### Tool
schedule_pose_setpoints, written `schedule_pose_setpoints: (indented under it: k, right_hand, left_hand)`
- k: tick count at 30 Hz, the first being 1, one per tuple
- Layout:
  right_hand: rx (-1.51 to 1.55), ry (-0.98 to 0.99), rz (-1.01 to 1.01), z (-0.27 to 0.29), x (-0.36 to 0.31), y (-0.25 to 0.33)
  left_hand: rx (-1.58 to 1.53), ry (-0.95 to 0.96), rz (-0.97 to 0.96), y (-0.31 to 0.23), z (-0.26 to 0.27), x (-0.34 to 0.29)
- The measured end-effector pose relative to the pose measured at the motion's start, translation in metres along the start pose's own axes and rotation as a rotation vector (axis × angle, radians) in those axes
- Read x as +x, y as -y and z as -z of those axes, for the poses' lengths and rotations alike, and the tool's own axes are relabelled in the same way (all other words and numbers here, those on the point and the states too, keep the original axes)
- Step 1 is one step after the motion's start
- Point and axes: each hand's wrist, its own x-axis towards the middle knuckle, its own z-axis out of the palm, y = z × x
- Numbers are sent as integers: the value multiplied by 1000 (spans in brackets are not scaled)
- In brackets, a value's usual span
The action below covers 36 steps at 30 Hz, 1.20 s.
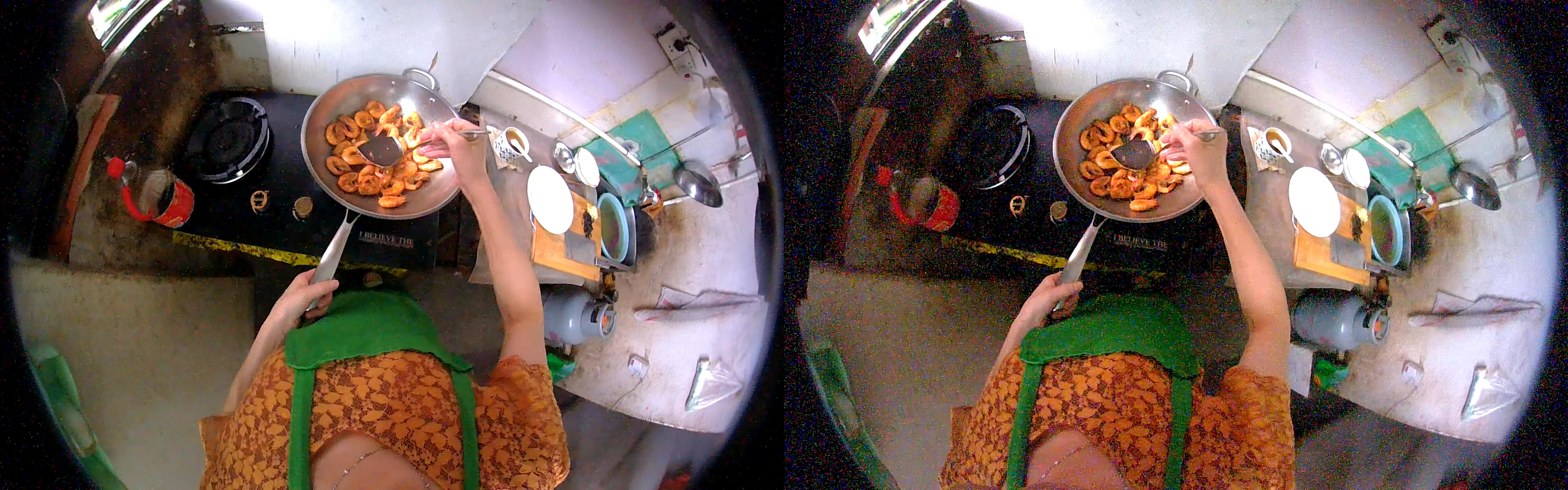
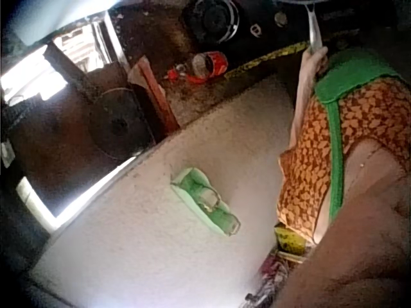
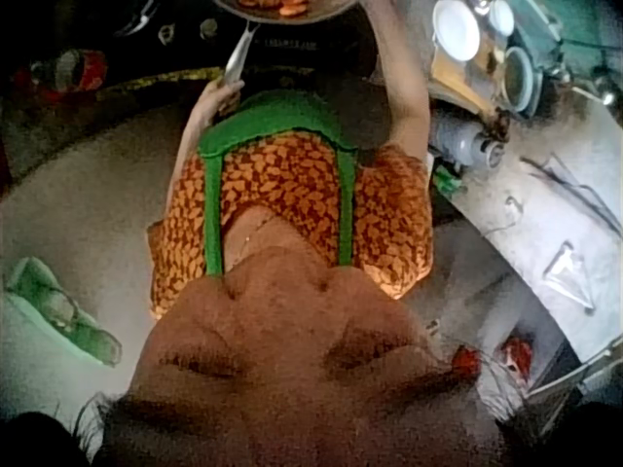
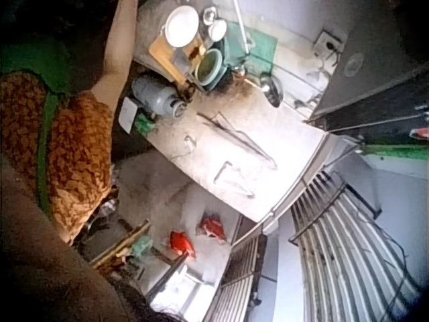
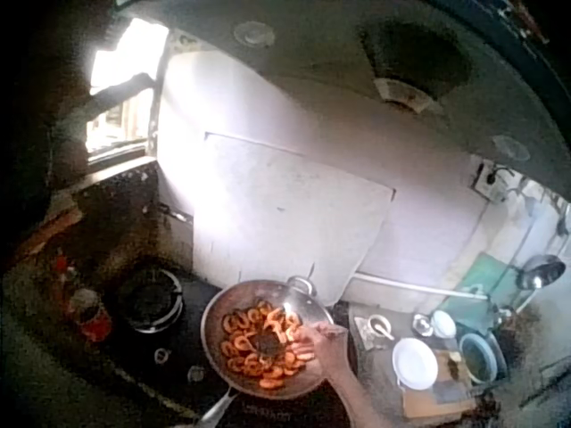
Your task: The person prepares ingredients on a cutting board, stirs cooked shrimp in a wok with a spatula, transfers the shrimp to a plate, and سپس washes the wok in a sink.
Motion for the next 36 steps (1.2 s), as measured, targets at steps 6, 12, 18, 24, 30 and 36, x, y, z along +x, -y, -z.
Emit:
schedule_pose_setpoints:
  k: [6, 12, 18, 24, 30, 36]
  right_hand:
    - [-46, -34, 55, -4, -6, -11]
    - [-103, -62, 45, 6, -1, 5]
    - [-277, -49, 102, 1, 12, 12]
    - [-242, -27, 99, -5, 27, -1]
    - [-297, -75, 165, -8, 37, 10]
    - [-267, 97, -17, 3, 40, 21]
  left_hand:
    - [-34, 15, 0, -3, -3, -2]
    - [-15, -5, -12, 0, -3, 0]
    - [-9, 6, -28, 4, 1, 2]
    - [-29, 25, -33, -1, -1, -3]
    - [-41, 14, -24, -2, -4, -2]
    - [-22, 8, -21, 2, 1, -2]
